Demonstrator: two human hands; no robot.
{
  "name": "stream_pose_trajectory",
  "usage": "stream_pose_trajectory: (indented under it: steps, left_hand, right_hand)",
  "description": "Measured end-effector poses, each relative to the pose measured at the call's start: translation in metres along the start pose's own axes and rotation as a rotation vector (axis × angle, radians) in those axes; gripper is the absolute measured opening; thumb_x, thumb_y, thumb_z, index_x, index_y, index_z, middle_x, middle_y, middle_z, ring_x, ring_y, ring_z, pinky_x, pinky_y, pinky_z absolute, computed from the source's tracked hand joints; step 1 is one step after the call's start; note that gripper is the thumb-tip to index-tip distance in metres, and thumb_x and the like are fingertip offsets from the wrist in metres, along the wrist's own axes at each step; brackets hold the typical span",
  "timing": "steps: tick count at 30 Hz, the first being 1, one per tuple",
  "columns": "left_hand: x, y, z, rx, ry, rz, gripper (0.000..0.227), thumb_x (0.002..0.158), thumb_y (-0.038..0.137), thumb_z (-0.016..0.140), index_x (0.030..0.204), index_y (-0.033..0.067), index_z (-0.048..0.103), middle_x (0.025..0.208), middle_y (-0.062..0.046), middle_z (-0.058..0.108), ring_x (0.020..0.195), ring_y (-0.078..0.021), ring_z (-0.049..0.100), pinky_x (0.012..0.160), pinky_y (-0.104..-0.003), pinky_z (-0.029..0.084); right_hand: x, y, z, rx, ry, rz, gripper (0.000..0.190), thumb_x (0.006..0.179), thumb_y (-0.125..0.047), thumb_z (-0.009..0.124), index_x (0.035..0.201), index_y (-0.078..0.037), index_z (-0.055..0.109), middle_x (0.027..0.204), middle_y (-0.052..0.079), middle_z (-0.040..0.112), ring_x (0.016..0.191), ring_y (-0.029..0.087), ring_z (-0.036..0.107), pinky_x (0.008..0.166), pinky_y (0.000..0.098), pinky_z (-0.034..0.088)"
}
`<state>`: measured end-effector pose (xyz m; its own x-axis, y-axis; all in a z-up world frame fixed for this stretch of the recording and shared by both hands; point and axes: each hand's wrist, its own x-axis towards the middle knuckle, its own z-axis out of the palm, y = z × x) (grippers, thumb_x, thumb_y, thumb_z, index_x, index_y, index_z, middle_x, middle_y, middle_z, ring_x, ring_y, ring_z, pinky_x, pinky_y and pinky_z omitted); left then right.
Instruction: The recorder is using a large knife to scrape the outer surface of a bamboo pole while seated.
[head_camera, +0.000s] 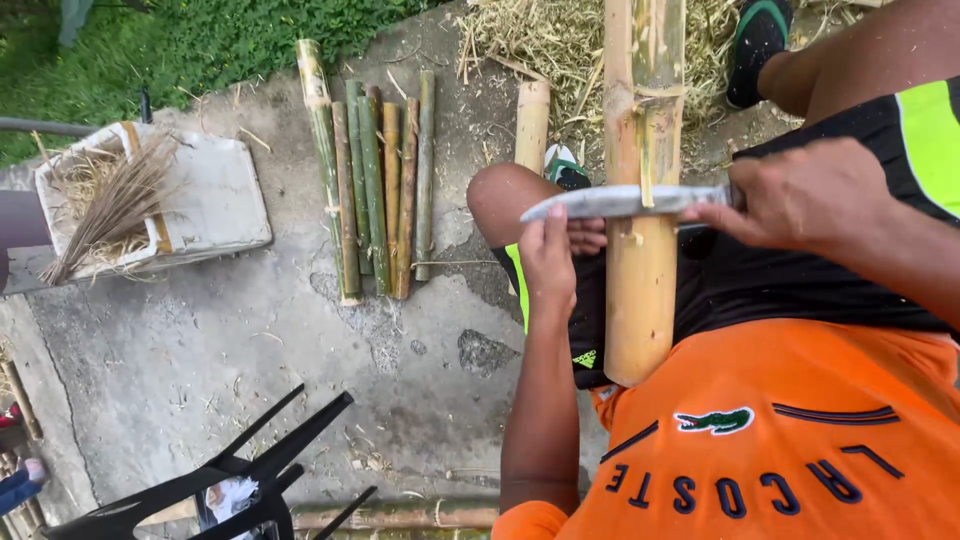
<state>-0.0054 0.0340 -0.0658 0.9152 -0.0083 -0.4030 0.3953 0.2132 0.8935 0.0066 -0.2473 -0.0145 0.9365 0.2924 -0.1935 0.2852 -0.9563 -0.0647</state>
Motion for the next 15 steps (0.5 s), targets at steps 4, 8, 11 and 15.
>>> stream_pose_trajectory:
  steps: [4, 8, 11, 15]
  left_hand:
    - [-0.034, -0.018, -0.010, -0.016, 0.031, -0.034, 0.037, 0.113, 0.028, 0.045, 0.110, -0.0033, 0.065, 0.087, -0.014, 0.074, 0.066, -0.0179, 0.069, 0.060, -0.030, 0.057]
    - [0.042, 0.008, 0.015, -0.065, -0.006, 0.133, 0.034, 0.114, 0.026, 0.045, 0.106, -0.0023, 0.063, 0.085, -0.012, 0.072, 0.065, -0.0188, 0.070, 0.060, -0.031, 0.057]
    - [0.101, 0.009, 0.017, -0.063, -0.010, 0.134, 0.039, 0.115, 0.027, 0.044, 0.100, -0.0037, 0.061, 0.082, -0.014, 0.073, 0.065, -0.0202, 0.071, 0.059, -0.031, 0.057]
    - [0.041, 0.001, 0.008, 0.091, -0.008, 0.097, 0.036, 0.111, 0.027, 0.045, 0.112, -0.0041, 0.064, 0.091, -0.013, 0.072, 0.072, -0.0193, 0.071, 0.064, -0.031, 0.055]
  right_hand:
    - [-0.015, -0.009, 0.007, 0.026, -0.172, -0.019, 0.074, 0.087, -0.085, 0.043, 0.068, -0.018, 0.067, 0.049, 0.005, 0.060, 0.040, 0.023, 0.060, 0.042, 0.0393, 0.047]
    - [0.038, 0.023, 0.010, -0.013, -0.099, -0.005, 0.076, 0.091, -0.083, 0.041, 0.071, -0.015, 0.069, 0.050, 0.006, 0.059, 0.039, 0.021, 0.059, 0.040, 0.0375, 0.047]
    - [0.052, 0.029, 0.009, -0.054, 0.009, 0.046, 0.074, 0.101, -0.080, 0.040, 0.081, -0.016, 0.071, 0.052, 0.007, 0.060, 0.039, 0.021, 0.060, 0.040, 0.0365, 0.047]
    - [0.027, 0.012, -0.001, -0.001, -0.081, 0.059, 0.071, 0.097, -0.080, 0.041, 0.084, -0.018, 0.073, 0.053, 0.008, 0.065, 0.041, 0.023, 0.063, 0.042, 0.0388, 0.050]
